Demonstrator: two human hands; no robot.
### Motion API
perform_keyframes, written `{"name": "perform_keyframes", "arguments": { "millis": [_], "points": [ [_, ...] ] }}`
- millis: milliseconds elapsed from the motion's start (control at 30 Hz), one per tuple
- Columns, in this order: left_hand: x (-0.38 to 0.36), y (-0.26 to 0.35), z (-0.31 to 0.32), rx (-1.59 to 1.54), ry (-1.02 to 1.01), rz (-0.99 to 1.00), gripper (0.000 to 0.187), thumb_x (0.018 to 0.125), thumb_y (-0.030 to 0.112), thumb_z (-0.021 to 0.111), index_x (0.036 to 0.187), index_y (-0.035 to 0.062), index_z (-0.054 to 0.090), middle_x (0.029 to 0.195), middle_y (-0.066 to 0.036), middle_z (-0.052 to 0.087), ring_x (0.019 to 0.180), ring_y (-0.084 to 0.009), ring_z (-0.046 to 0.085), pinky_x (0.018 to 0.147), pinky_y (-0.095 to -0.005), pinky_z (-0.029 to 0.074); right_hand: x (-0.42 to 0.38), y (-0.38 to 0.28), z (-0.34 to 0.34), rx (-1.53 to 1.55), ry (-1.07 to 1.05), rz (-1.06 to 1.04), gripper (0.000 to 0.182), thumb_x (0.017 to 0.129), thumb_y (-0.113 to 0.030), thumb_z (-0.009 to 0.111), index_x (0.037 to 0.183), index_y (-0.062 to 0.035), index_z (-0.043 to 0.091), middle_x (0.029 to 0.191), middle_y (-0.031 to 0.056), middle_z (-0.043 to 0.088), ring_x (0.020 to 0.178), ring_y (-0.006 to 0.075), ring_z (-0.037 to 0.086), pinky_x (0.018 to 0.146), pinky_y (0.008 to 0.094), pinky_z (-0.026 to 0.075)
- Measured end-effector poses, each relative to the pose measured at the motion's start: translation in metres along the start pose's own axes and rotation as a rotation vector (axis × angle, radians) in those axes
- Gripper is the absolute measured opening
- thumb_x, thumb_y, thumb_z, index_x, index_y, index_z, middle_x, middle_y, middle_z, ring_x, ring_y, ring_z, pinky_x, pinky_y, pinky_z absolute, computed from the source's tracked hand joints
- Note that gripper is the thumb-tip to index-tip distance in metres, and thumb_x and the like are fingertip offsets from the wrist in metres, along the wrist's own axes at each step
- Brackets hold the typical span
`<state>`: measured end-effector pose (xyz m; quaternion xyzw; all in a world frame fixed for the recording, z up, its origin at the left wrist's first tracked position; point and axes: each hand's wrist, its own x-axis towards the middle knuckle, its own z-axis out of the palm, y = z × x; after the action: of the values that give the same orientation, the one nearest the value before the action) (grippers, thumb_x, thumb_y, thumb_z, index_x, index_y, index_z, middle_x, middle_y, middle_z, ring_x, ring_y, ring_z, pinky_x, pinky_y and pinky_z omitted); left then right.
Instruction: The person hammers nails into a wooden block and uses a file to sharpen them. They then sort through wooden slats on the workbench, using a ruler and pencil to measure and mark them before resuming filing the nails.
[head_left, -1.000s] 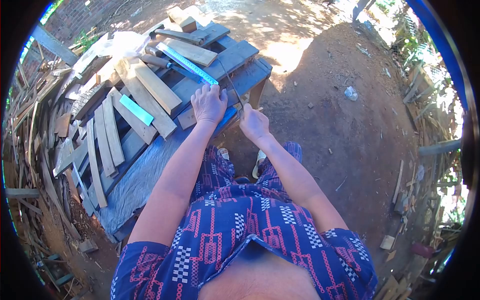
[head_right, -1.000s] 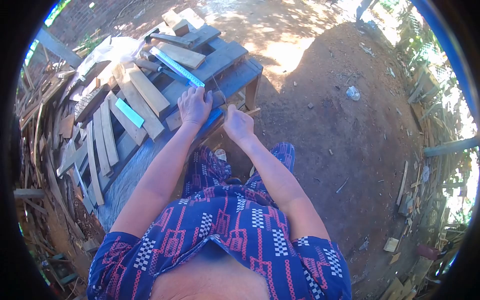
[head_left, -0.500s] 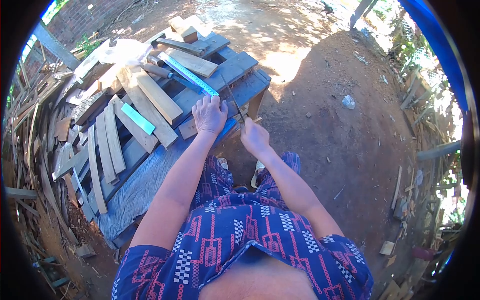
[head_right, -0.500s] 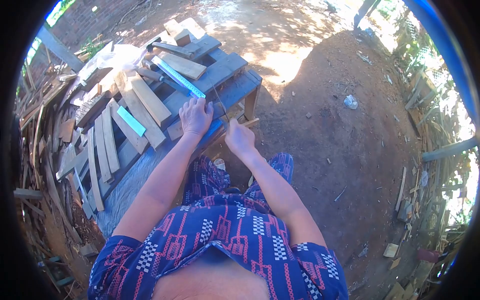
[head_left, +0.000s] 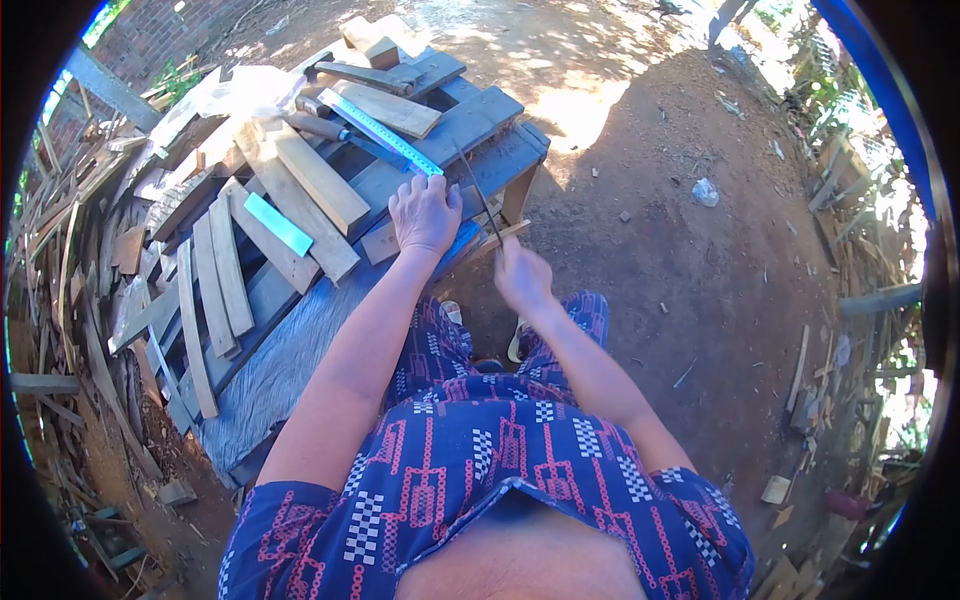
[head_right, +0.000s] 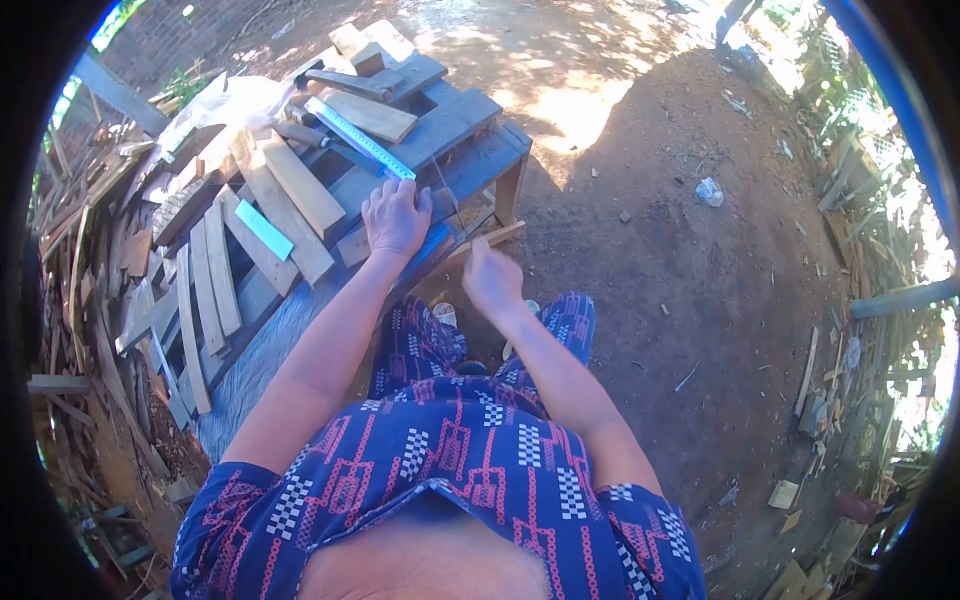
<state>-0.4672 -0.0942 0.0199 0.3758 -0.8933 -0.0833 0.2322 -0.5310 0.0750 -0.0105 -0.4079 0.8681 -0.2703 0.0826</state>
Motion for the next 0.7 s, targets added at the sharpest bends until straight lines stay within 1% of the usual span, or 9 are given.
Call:
{"name": "perform_keyframes", "arguments": {
  "millis": [67, 133, 167, 300, 400, 467, 567, 633, 700],
  "points": [
    [0.001, 0.001, -0.001, -0.010, -0.027, -0.012, 0.025, 0.089, 0.033, 0.058, 0.094, 0.0095, 0.065, 0.096, -0.010, 0.063, 0.098, -0.0306, 0.058, 0.086, -0.0444, 0.041, 0.030, -0.004, 0.010, -0.015, 0.030, -0.021, 0.020, 0.095, -0.023, 0.048, 0.096, -0.0038, 0.051, 0.076, 0.0243, 0.064, 0.077, 0.0448, 0.063, 0.068, 0.0551, 0.047],
    [0.000, 0.000, -0.001, -0.010, -0.022, -0.012, 0.025, 0.089, 0.033, 0.059, 0.094, 0.0096, 0.065, 0.096, -0.010, 0.063, 0.098, -0.0305, 0.058, 0.086, -0.0444, 0.041, 0.019, -0.007, 0.003, -0.004, 0.022, -0.023, 0.020, 0.094, -0.022, 0.047, 0.094, -0.0028, 0.052, 0.075, 0.0247, 0.064, 0.076, 0.0451, 0.064, 0.068, 0.0545, 0.048],
    [0.000, 0.000, 0.000, -0.015, -0.015, -0.002, 0.025, 0.089, 0.033, 0.059, 0.094, 0.0097, 0.065, 0.096, -0.010, 0.063, 0.098, -0.0305, 0.058, 0.086, -0.0443, 0.041, 0.012, -0.007, -0.002, 0.005, 0.024, -0.020, 0.020, 0.094, -0.021, 0.047, 0.092, -0.0019, 0.052, 0.074, 0.0251, 0.064, 0.076, 0.0454, 0.064, 0.069, 0.0539, 0.048],
    [0.000, 0.003, -0.003, -0.026, -0.010, -0.010, 0.024, 0.090, 0.033, 0.059, 0.094, 0.0096, 0.065, 0.096, -0.010, 0.063, 0.098, -0.0303, 0.058, 0.086, -0.0441, 0.041, -0.074, 0.002, -0.025, 0.014, -0.149, 0.135, 0.021, 0.095, -0.025, 0.047, 0.094, -0.0037, 0.050, 0.073, 0.0255, 0.063, 0.075, 0.0462, 0.063, 0.069, 0.0548, 0.048],
    [-0.003, 0.003, -0.004, -0.035, -0.036, -0.006, 0.025, 0.090, 0.032, 0.058, 0.095, 0.0093, 0.065, 0.096, -0.010, 0.063, 0.098, -0.0303, 0.058, 0.086, -0.0441, 0.041, -0.081, 0.005, -0.027, 0.023, -0.174, 0.177, 0.020, 0.094, -0.024, 0.048, 0.094, -0.0044, 0.050, 0.072, 0.0246, 0.064, 0.075, 0.0458, 0.063, 0.068, 0.0545, 0.048],
    [-0.001, 0.003, -0.004, -0.022, -0.025, -0.001, 0.025, 0.090, 0.033, 0.058, 0.095, 0.0092, 0.065, 0.097, -0.010, 0.063, 0.098, -0.0303, 0.058, 0.087, -0.0444, 0.041, -0.042, -0.002, -0.018, -0.035, -0.082, 0.063, 0.019, 0.094, -0.023, 0.049, 0.092, -0.0042, 0.050, 0.073, 0.0239, 0.064, 0.075, 0.0446, 0.064, 0.068, 0.0536, 0.049],
    [0.000, 0.002, -0.002, -0.027, -0.019, -0.011, 0.025, 0.090, 0.032, 0.058, 0.095, 0.0091, 0.065, 0.098, -0.011, 0.063, 0.099, -0.0302, 0.057, 0.088, -0.0445, 0.041, 0.020, -0.009, 0.000, -0.020, 0.021, -0.014, 0.019, 0.094, -0.022, 0.048, 0.092, -0.0036, 0.051, 0.075, 0.0240, 0.065, 0.075, 0.0441, 0.064, 0.068, 0.0539, 0.048],
    [0.000, 0.001, -0.004, -0.023, -0.017, -0.013, 0.025, 0.090, 0.032, 0.058, 0.095, 0.0092, 0.065, 0.097, -0.010, 0.062, 0.099, -0.0302, 0.057, 0.088, -0.0444, 0.041, 0.036, -0.015, -0.001, -0.047, -0.019, -0.009, 0.019, 0.095, -0.021, 0.047, 0.092, -0.0033, 0.051, 0.076, 0.0243, 0.065, 0.076, 0.0435, 0.064, 0.068, 0.0539, 0.048],
    [0.000, 0.002, -0.003, -0.026, -0.014, -0.017, 0.024, 0.090, 0.032, 0.058, 0.095, 0.0092, 0.065, 0.097, -0.010, 0.062, 0.098, -0.0301, 0.057, 0.087, -0.0443, 0.041, 0.014, -0.007, -0.002, -0.031, 0.000, -0.019, 0.019, 0.095, -0.022, 0.048, 0.092, -0.0036, 0.051, 0.075, 0.0239, 0.065, 0.075, 0.0437, 0.064, 0.067, 0.0541, 0.048]
  ]
}}
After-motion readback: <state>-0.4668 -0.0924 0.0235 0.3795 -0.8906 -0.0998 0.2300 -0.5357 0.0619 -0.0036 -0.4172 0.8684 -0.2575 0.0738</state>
